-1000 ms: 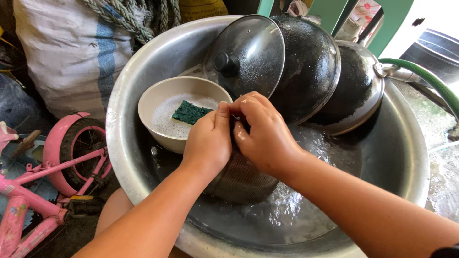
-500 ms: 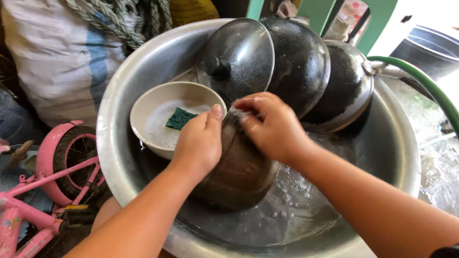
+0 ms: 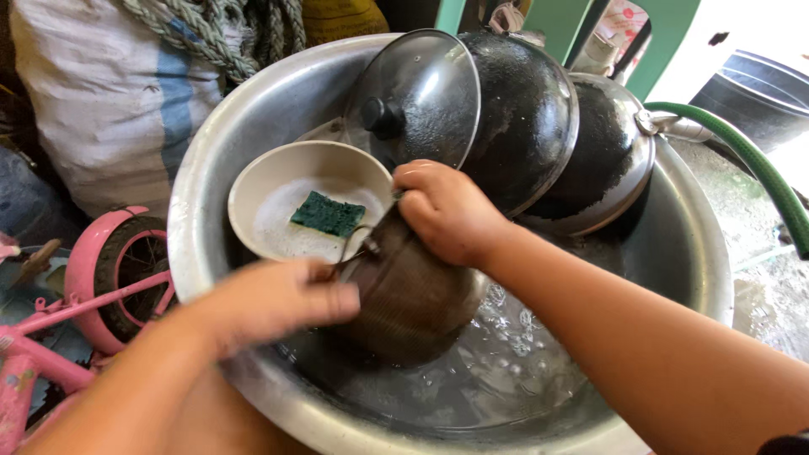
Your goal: The person washes a large metal pot by hand using a steel wool scrubber in a basin of soapy water.
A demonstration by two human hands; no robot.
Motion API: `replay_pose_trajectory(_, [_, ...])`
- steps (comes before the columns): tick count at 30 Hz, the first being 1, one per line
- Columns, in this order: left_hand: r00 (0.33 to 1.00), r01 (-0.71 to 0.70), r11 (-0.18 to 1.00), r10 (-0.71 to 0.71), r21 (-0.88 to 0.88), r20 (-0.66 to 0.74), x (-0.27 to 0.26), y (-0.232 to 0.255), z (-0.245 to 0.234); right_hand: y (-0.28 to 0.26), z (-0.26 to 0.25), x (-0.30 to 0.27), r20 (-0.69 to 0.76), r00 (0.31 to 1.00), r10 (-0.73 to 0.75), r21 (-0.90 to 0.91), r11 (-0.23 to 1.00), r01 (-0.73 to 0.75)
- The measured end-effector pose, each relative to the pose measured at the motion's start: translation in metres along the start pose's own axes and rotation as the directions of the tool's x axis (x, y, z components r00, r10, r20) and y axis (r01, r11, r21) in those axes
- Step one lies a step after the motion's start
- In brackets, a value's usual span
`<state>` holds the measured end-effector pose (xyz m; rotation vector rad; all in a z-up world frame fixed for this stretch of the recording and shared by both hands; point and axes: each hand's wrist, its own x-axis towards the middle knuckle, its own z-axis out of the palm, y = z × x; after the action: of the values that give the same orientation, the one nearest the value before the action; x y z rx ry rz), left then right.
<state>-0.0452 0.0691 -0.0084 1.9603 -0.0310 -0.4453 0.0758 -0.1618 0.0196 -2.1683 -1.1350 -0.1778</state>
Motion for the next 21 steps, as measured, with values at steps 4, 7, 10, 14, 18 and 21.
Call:
replay_pose_trajectory(4, [0.997,0.072,0.954,-0.057,0.290,-0.060,-0.013,0.008,0.028,0.016,-0.004,-0.010,-0.066,0.991,0.120,0.137,0.984,-0.110])
replay_pose_trajectory(7, [0.986,-0.130,0.979,0.144,0.157,-0.081,-0.017,0.031,0.043,0.037,-0.008,-0.017,-0.118,0.929,0.352,0.313,0.901,-0.302])
replay_pose_trajectory(10, [0.981,-0.143,0.981,0.157,0.129,-0.114,-0.009,0.053,0.060,0.050,-0.021,-0.031,0.199,0.661,0.724,0.576,0.459,-0.676])
replay_pose_trajectory(14, [0.947,-0.157,0.949,0.223,0.272,-0.231,0.025,0.072,0.075,0.036,-0.028,-0.058,0.251,0.440,0.862,0.600,0.219,-0.770])
replay_pose_trajectory(18, [0.943,-0.023,1.000,0.025,0.010,-0.333,0.071,0.073,0.074,-0.006,-0.017,-0.095,-0.048,0.821,0.569,0.315,0.789,-0.528])
replay_pose_trajectory(21, [0.933,0.051,0.968,-0.134,-0.246,-0.333,0.091,0.069,0.064,-0.027,-0.005,-0.113,-0.123,0.961,0.249,0.081,0.967,-0.240])
